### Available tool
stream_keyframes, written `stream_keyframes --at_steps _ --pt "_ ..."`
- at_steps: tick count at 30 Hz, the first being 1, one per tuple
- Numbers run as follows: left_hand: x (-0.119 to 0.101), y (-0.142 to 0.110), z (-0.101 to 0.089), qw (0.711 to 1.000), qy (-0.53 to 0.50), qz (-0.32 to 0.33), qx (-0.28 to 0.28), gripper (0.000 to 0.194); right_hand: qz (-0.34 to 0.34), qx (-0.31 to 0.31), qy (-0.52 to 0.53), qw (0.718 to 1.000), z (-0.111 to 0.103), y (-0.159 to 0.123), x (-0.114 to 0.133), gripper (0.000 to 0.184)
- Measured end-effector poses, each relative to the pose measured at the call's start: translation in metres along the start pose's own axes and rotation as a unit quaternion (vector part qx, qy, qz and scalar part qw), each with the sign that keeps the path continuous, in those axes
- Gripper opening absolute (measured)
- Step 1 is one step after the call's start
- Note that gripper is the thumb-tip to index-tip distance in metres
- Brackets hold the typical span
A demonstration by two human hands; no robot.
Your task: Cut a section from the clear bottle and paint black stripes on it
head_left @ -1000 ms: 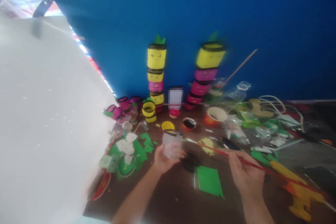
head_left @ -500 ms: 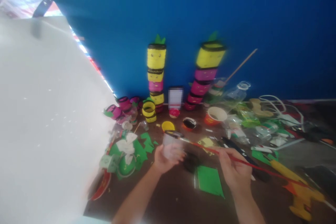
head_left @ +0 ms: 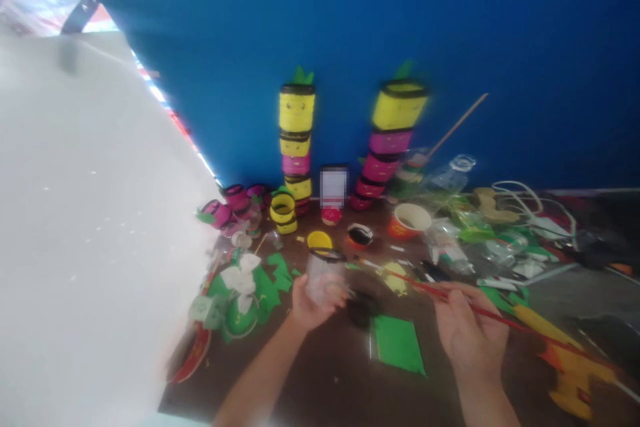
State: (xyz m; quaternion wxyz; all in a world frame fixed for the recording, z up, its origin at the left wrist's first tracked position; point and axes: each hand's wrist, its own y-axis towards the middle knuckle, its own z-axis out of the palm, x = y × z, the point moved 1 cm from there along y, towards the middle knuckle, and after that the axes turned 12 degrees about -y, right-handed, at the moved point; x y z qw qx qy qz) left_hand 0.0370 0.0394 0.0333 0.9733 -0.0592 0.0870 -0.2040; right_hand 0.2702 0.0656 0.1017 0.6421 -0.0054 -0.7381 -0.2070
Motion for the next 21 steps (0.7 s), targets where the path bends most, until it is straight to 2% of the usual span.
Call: stream_keyframes --at_steps 3,9,16,21 --pt "0.000 0.000 0.002 1.000 0.004 0.001 0.002 0.070 0.051 -0.011 0.095 0.994 0.009 -0.004 0.004 0.020" --pt "0.001 0.000 0.002 1.000 -0.001 0.001 0.009 0.066 0.115 0.012 0.077 0.990 0.029 -0.019 0.003 0.023" --pt "0.001 0.000 -0.002 1.000 0.018 0.005 0.004 0.067 0.108 0.007 0.002 0.994 0.032 -0.022 -0.001 0.035" --pt "0.000 -0.001 0.001 1.000 0.003 -0.005 0.010 0.065 0.102 0.003 -0.032 0.994 0.028 -0.023 -0.004 0.036"
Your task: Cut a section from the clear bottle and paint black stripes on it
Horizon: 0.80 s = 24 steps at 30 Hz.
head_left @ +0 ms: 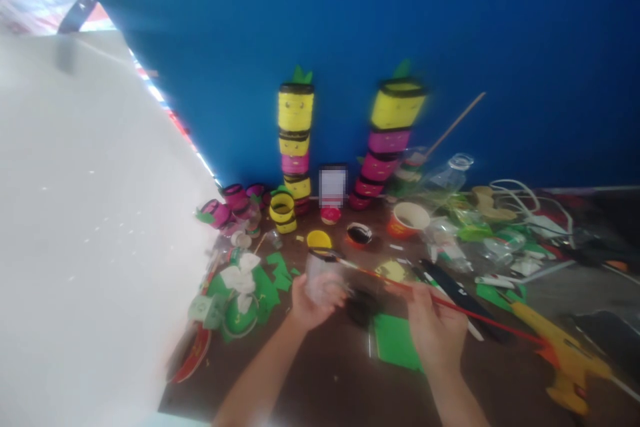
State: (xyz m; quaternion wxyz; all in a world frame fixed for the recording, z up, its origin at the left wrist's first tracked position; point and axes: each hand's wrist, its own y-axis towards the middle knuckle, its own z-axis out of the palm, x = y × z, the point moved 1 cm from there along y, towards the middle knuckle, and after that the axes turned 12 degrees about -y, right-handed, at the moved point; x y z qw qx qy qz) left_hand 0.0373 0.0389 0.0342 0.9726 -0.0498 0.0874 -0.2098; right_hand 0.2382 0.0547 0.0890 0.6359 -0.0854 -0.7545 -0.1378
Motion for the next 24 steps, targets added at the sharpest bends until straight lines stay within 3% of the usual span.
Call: stream_keyframes --at_steps 11,17,24 --pt "-0.002 -0.002 0.002 1.000 -0.026 0.000 -0.005 0.066 0.028 -0.046 0.006 0.999 -0.009 0.006 -0.009 0.037" --pt "-0.002 -0.002 0.004 0.999 -0.044 -0.012 -0.001 0.065 0.065 -0.082 0.115 0.988 -0.008 0.006 0.002 0.032" --pt "-0.002 -0.002 0.002 1.000 -0.012 0.001 -0.010 0.066 0.068 -0.004 0.100 0.993 0.008 -0.002 0.005 0.033"
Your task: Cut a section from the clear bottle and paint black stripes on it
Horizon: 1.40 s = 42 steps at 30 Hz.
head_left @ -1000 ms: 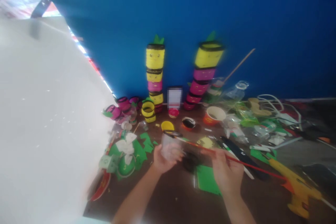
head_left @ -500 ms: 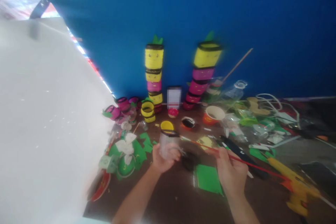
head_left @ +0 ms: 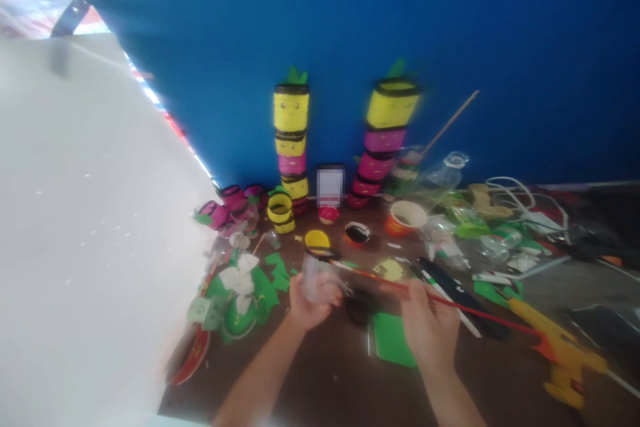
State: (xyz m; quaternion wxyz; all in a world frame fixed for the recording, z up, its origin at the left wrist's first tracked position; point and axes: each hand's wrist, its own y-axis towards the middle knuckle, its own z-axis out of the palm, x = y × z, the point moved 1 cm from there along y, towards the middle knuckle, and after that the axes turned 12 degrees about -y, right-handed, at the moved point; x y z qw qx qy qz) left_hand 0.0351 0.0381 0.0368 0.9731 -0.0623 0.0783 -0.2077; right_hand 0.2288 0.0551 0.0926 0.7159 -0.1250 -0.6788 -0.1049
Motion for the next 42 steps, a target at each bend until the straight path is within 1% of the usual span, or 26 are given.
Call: stream_keyframes --at_steps 3,6,10,13,15,18,20,24,26,28,30,32,35,36,37,38,41,42 --pt "-0.001 0.000 -0.001 1.000 0.000 -0.004 -0.001 0.065 -0.001 -0.004 -0.028 1.000 0.001 0.001 -0.003 0.033" --pt "-0.002 0.000 -0.001 1.000 -0.015 -0.018 0.007 0.065 -0.004 -0.013 -0.034 0.999 -0.004 0.004 -0.009 0.033" --pt "-0.003 -0.001 -0.004 0.998 -0.041 -0.035 0.020 0.066 0.005 -0.043 0.003 0.999 -0.016 0.011 -0.016 0.031" --pt "-0.003 -0.001 -0.006 0.997 -0.052 -0.050 0.024 0.068 0.006 -0.072 0.035 0.997 -0.024 0.015 -0.013 0.032" --pt "-0.004 -0.002 -0.006 0.997 -0.059 -0.050 0.015 0.069 -0.004 -0.084 0.048 0.995 -0.029 0.017 -0.007 0.034" --pt "-0.006 -0.002 -0.003 0.997 -0.078 -0.021 -0.015 0.071 -0.019 -0.087 0.065 0.994 -0.037 0.018 0.000 0.037" --pt "-0.009 -0.003 0.004 0.995 -0.088 0.025 -0.039 0.070 -0.025 -0.077 0.075 0.994 -0.041 0.017 0.001 0.036" --pt "-0.014 -0.003 0.020 0.983 -0.099 0.142 -0.059 0.063 -0.029 -0.016 0.090 0.995 -0.044 0.020 -0.001 0.032" --pt "-0.016 -0.002 0.024 0.980 -0.107 0.155 -0.058 0.061 -0.032 0.018 0.087 0.996 -0.041 0.023 -0.002 0.029" --pt "-0.016 -0.001 0.024 0.982 -0.111 0.148 -0.046 0.056 -0.035 0.047 0.079 0.995 -0.033 0.027 -0.003 0.027" --pt "-0.014 0.002 0.019 0.985 -0.102 0.133 -0.027 0.052 -0.036 0.077 0.074 0.994 -0.023 0.029 -0.002 0.025" --pt "-0.010 0.005 0.012 0.990 -0.083 0.111 -0.012 0.055 -0.037 0.109 0.073 0.991 -0.015 0.028 -0.002 0.026" --pt "-0.004 0.009 0.000 0.999 -0.018 0.027 0.017 0.066 -0.042 0.135 0.083 0.986 -0.010 0.027 -0.004 0.028" --pt "-0.002 0.010 -0.003 0.999 0.015 -0.008 0.030 0.066 -0.045 0.136 0.087 0.986 -0.011 0.027 -0.004 0.028" --pt "-0.001 0.010 -0.005 0.998 0.044 -0.025 0.043 0.064 -0.049 0.132 0.091 0.986 -0.013 0.026 -0.005 0.029" --pt "0.000 0.011 -0.007 0.996 0.065 -0.018 0.051 0.061 -0.053 0.125 0.095 0.986 -0.016 0.026 -0.006 0.029" --pt "0.002 0.010 -0.008 0.992 0.109 0.034 0.061 0.052 -0.067 0.096 0.102 0.988 -0.028 0.022 -0.011 0.028" --pt "0.002 0.009 -0.007 0.990 0.120 0.039 0.064 0.050 -0.071 0.087 0.097 0.989 -0.031 0.021 -0.013 0.028"
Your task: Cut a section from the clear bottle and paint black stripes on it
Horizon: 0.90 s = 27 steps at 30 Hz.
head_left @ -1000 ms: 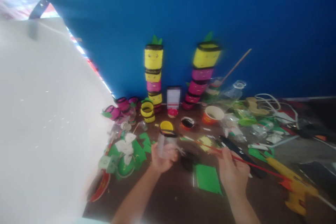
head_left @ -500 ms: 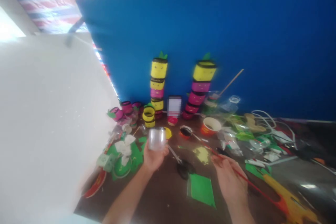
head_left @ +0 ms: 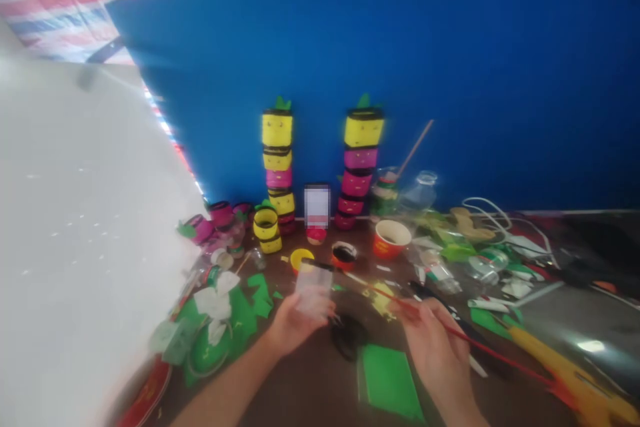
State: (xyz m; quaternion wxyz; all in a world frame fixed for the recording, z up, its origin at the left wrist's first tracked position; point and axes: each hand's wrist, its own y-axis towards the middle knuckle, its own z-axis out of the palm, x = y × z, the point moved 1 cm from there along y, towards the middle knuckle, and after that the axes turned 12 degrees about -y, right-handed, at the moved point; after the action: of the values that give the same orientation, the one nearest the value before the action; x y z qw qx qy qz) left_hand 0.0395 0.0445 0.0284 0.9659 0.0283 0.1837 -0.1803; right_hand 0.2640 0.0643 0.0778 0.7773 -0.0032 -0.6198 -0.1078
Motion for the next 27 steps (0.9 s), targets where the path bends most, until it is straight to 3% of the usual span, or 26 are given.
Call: stream_keyframes --at_steps 9,17,27 --pt "0.007 -0.008 -0.005 0.999 0.040 0.027 0.004 0.041 -0.036 -0.011 -0.094 0.995 -0.009 -0.014 -0.010 0.024" --pt "0.012 -0.008 -0.023 0.999 0.026 -0.018 0.021 0.038 -0.056 -0.012 -0.165 0.985 -0.007 -0.019 -0.005 0.025" --pt "0.005 -0.006 0.002 0.999 0.036 -0.009 0.003 0.045 -0.021 -0.007 -0.087 0.996 -0.010 -0.012 -0.014 0.023"
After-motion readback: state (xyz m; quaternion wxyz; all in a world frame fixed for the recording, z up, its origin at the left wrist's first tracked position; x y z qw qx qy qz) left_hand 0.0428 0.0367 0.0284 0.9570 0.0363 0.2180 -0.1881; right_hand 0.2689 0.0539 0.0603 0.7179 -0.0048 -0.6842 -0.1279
